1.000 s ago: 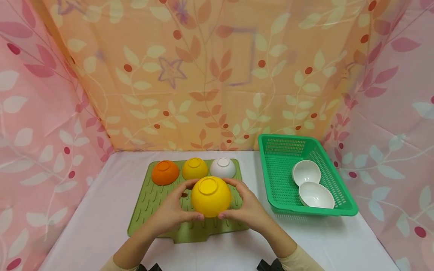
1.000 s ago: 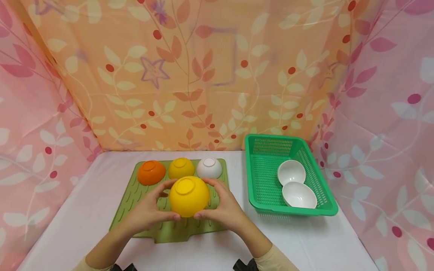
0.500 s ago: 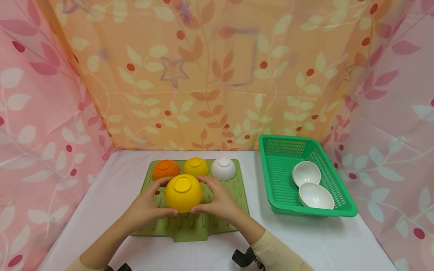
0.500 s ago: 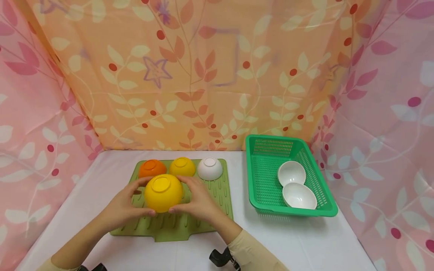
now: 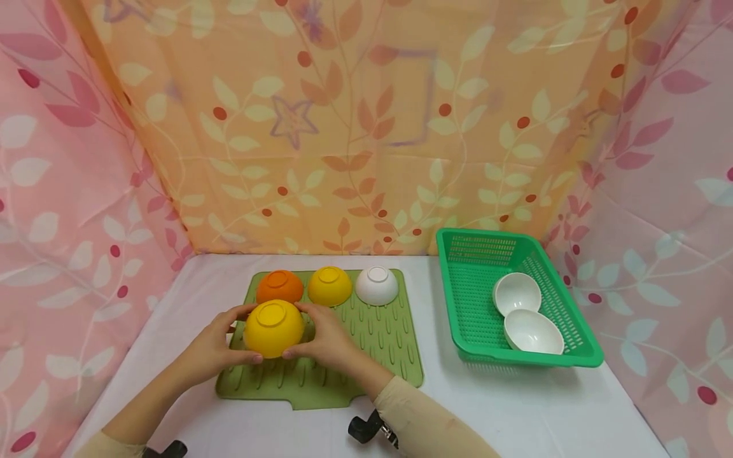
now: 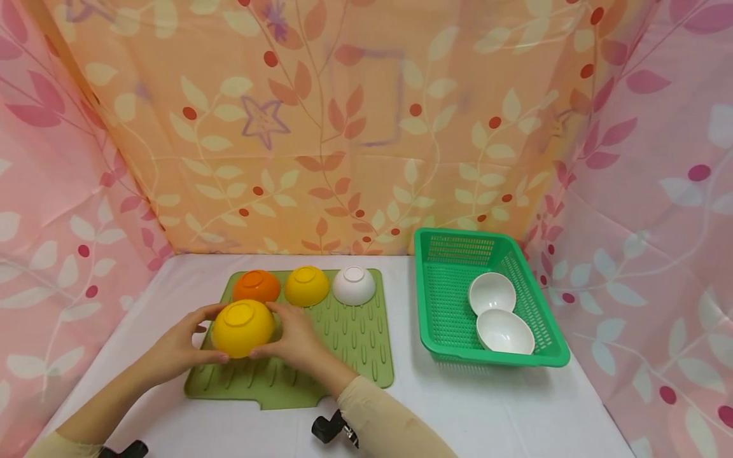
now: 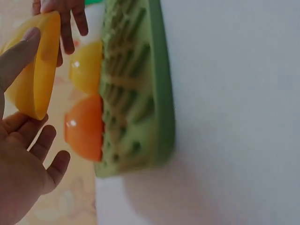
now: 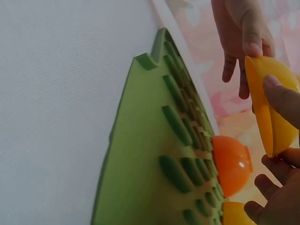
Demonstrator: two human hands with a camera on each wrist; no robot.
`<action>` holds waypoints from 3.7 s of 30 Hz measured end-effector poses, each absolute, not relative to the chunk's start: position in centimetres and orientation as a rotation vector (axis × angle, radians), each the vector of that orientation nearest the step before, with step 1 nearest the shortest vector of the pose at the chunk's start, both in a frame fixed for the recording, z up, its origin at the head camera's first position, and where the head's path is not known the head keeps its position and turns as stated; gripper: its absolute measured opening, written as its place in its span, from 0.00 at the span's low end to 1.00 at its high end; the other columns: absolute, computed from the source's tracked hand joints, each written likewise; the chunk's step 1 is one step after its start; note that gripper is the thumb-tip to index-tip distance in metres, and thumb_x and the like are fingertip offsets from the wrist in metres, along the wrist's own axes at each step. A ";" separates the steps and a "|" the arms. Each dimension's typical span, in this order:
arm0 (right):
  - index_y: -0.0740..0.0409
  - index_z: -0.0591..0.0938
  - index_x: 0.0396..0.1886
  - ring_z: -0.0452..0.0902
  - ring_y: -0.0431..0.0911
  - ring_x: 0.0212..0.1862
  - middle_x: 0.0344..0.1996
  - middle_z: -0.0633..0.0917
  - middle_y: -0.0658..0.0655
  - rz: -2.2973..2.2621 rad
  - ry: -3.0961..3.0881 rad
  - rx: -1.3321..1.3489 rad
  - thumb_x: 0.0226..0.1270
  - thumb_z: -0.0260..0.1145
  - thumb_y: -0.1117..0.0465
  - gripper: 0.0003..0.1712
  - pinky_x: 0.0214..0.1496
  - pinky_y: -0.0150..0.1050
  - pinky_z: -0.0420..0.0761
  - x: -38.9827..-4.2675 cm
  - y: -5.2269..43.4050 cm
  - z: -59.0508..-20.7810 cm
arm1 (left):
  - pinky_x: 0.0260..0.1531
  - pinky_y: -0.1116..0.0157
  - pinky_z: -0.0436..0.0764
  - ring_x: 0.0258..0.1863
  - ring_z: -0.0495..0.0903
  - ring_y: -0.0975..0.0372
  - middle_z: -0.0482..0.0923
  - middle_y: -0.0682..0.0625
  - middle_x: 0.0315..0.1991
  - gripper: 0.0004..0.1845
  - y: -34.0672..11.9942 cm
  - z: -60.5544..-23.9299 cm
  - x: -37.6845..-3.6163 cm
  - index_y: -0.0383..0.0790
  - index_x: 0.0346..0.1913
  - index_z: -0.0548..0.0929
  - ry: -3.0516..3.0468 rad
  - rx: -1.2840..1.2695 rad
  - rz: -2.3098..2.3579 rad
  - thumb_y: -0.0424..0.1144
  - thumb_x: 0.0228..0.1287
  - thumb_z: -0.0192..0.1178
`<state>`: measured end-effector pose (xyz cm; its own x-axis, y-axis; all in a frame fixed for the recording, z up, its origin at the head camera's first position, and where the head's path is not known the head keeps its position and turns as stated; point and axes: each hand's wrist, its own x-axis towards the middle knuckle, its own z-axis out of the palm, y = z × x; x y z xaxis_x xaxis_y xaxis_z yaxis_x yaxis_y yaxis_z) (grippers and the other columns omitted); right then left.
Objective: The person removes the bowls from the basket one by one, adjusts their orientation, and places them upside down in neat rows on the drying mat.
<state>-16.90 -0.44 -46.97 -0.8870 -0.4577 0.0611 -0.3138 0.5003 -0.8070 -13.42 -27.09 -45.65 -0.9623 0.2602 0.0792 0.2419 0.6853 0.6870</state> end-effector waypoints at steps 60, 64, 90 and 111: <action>0.38 0.75 0.70 0.68 0.43 0.62 0.62 0.80 0.39 -0.748 2.955 -0.737 0.44 0.80 0.29 0.52 0.62 0.43 0.63 -18.1 -5.5 -51.2 | 0.50 0.52 0.75 0.53 0.75 0.52 0.81 0.52 0.57 0.31 -29.9 -47.7 -16.2 0.49 0.63 0.80 2.949 0.617 1.026 0.55 0.59 0.74; 0.38 0.75 0.70 0.68 0.43 0.62 0.62 0.79 0.39 -0.726 2.956 -0.744 0.45 0.80 0.29 0.52 0.61 0.43 0.63 -18.1 -5.6 -51.1 | 0.49 0.54 0.76 0.52 0.75 0.53 0.81 0.54 0.56 0.30 -30.0 -47.8 -16.3 0.49 0.62 0.80 2.964 0.604 1.003 0.55 0.60 0.74; 0.51 0.70 0.75 0.68 0.49 0.72 0.71 0.74 0.51 -1.099 2.653 -0.858 0.63 0.76 0.46 0.44 0.74 0.51 0.68 -16.9 6.2 -40.6 | 0.55 0.39 0.76 0.55 0.74 0.51 0.80 0.53 0.60 0.29 -29.7 -47.1 -17.0 0.55 0.63 0.81 2.889 0.539 0.944 0.55 0.59 0.74; 0.62 0.73 0.72 0.64 0.69 0.70 0.68 0.76 0.67 -0.512 3.123 -0.540 0.65 0.75 0.46 0.42 0.69 0.70 0.62 -20.8 30.4 -32.2 | 0.52 0.45 0.78 0.54 0.74 0.51 0.80 0.54 0.61 0.29 -29.6 -46.9 -17.2 0.56 0.62 0.82 2.880 0.536 0.887 0.56 0.58 0.74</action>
<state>-20.76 30.38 -32.24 -0.9412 -0.3158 0.1200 -0.3376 0.8927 -0.2986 -17.18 -29.63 -46.88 -0.9354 0.3526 0.0255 0.3059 0.7710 0.5585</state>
